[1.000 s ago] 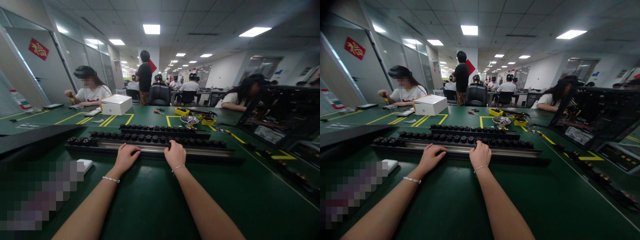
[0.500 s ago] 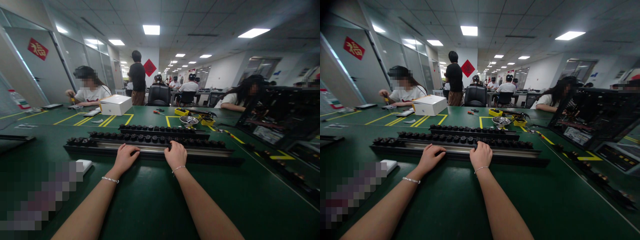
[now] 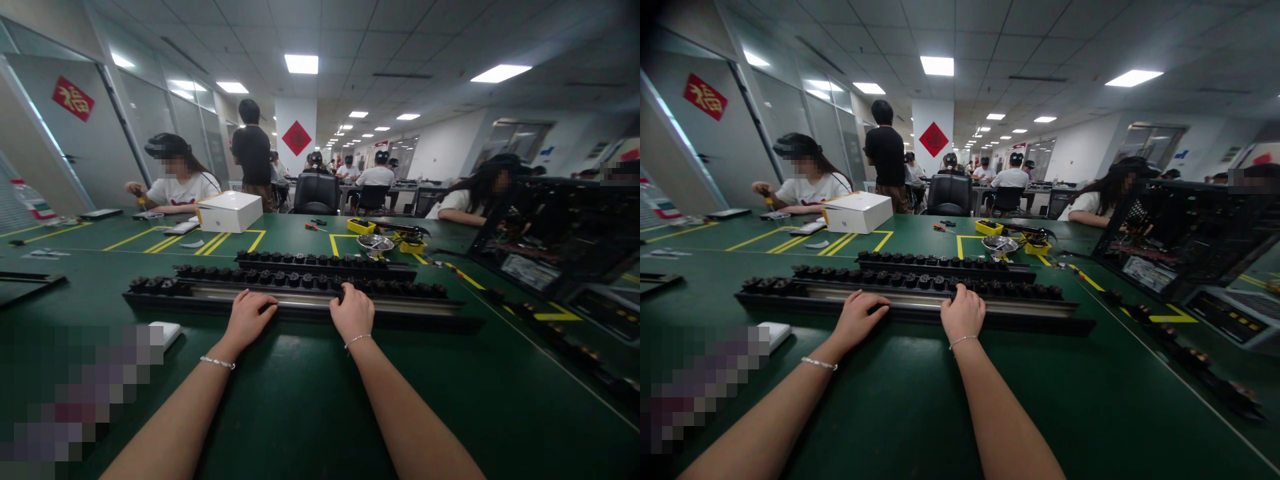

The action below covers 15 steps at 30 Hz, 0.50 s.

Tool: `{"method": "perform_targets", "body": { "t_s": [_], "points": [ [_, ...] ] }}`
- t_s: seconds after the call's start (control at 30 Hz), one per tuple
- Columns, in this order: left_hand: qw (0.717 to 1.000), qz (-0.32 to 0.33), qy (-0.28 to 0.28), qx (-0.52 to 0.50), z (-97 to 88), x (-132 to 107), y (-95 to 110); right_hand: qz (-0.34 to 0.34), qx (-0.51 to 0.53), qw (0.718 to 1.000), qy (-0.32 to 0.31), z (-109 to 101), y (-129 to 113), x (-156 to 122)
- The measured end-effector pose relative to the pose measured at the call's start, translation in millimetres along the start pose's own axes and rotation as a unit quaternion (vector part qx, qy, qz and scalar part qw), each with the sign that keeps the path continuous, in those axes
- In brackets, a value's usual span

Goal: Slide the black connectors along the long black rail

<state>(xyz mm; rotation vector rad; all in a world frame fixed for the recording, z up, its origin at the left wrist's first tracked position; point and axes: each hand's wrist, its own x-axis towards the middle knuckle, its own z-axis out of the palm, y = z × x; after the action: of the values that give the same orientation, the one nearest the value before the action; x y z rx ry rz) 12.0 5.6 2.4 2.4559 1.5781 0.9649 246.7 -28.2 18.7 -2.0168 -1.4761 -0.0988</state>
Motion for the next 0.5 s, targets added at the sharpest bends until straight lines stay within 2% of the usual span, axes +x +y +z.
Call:
{"method": "perform_targets", "body": {
  "t_s": [0.5],
  "points": [
    [1.000,0.009,-0.004,0.009,3.3,0.8,-4.2,-0.011,0.011,1.000,0.017,2.4,3.9,1.0]
  ]
}}
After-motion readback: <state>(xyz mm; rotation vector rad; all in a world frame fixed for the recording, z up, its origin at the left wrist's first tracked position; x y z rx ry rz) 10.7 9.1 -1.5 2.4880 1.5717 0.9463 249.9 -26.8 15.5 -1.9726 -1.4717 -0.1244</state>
